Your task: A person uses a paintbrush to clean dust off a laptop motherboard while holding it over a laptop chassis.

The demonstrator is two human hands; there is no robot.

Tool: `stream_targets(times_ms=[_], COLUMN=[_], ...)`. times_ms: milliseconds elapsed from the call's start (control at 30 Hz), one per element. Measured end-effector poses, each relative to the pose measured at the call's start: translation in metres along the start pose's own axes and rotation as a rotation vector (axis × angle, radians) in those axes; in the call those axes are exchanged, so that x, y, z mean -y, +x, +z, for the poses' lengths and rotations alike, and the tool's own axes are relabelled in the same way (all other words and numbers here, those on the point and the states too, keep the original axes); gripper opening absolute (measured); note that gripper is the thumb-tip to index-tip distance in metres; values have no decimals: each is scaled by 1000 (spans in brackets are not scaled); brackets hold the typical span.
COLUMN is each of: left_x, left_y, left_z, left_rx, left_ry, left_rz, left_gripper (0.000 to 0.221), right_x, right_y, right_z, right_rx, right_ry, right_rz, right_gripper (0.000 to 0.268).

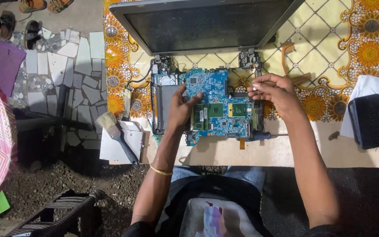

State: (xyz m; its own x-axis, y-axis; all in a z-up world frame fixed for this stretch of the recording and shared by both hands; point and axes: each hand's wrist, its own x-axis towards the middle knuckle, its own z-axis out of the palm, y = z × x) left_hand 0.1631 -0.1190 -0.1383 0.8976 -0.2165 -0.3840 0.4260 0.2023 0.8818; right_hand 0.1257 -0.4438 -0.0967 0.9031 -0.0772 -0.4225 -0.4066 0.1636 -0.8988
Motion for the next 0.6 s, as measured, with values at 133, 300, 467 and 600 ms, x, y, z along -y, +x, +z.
stream_targets(times_ms=[133,300,467,600], left_x=[-6,-1,-18,-14], left_y=[-1,4,-4,1], left_z=[-6,-17,-5,-7], left_rx=[-28,-34,-63,-73], left_ry=[-15,-21,32,45], left_rz=[12,11,18,42], left_gripper=[51,52,74,74], right_x=[6,-13,-19,-25], right_y=[-5,2,5,9], right_z=[8,6,7,4], right_rx=[14,-5,-30,-65], right_ry=[-7,22,38,-19], right_rz=[7,0,-5,17], right_gripper=[20,25,44,55])
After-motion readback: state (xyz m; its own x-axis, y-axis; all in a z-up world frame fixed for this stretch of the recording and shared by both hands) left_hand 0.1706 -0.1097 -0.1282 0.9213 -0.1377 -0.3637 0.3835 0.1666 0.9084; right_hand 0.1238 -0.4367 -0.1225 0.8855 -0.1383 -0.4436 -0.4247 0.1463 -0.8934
